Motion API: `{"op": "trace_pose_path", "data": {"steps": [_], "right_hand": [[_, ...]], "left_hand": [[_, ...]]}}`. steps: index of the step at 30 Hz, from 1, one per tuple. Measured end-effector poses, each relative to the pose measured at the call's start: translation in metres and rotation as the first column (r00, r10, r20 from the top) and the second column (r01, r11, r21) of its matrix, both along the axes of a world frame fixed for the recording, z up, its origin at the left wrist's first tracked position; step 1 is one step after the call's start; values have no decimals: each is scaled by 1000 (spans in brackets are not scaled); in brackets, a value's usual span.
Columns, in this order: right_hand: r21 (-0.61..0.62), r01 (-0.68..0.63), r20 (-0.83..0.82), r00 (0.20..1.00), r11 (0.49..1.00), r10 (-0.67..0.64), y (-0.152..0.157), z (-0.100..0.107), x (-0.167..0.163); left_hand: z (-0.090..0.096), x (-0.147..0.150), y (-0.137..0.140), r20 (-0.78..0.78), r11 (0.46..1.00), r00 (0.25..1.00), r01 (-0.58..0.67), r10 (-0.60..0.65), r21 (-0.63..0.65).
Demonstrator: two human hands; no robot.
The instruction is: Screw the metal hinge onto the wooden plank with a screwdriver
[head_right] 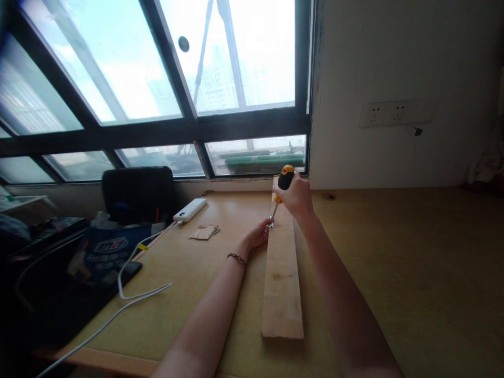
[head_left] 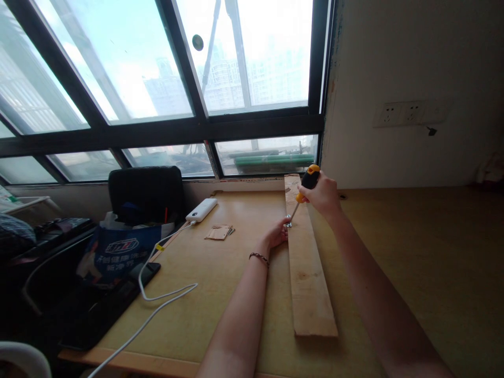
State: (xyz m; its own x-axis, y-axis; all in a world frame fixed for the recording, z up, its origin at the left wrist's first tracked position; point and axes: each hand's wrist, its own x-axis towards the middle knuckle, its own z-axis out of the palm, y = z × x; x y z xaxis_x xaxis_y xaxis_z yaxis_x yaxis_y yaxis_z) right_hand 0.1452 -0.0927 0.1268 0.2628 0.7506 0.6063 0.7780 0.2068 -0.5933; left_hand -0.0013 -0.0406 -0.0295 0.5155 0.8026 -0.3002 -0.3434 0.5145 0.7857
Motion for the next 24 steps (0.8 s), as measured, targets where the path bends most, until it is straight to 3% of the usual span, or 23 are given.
{"op": "trace_pose_path", "data": {"steps": [10, 24], "right_hand": [[-26, 22, 31, 999, 999, -22, 0, 0, 0], [22, -6, 60, 998, 1000, 5, -6, 5, -4]], "left_hand": [[-1, -2, 1, -2, 996, 998, 70, -70, 60], [-1, -2, 2, 1, 999, 999, 37, -37, 39]]}}
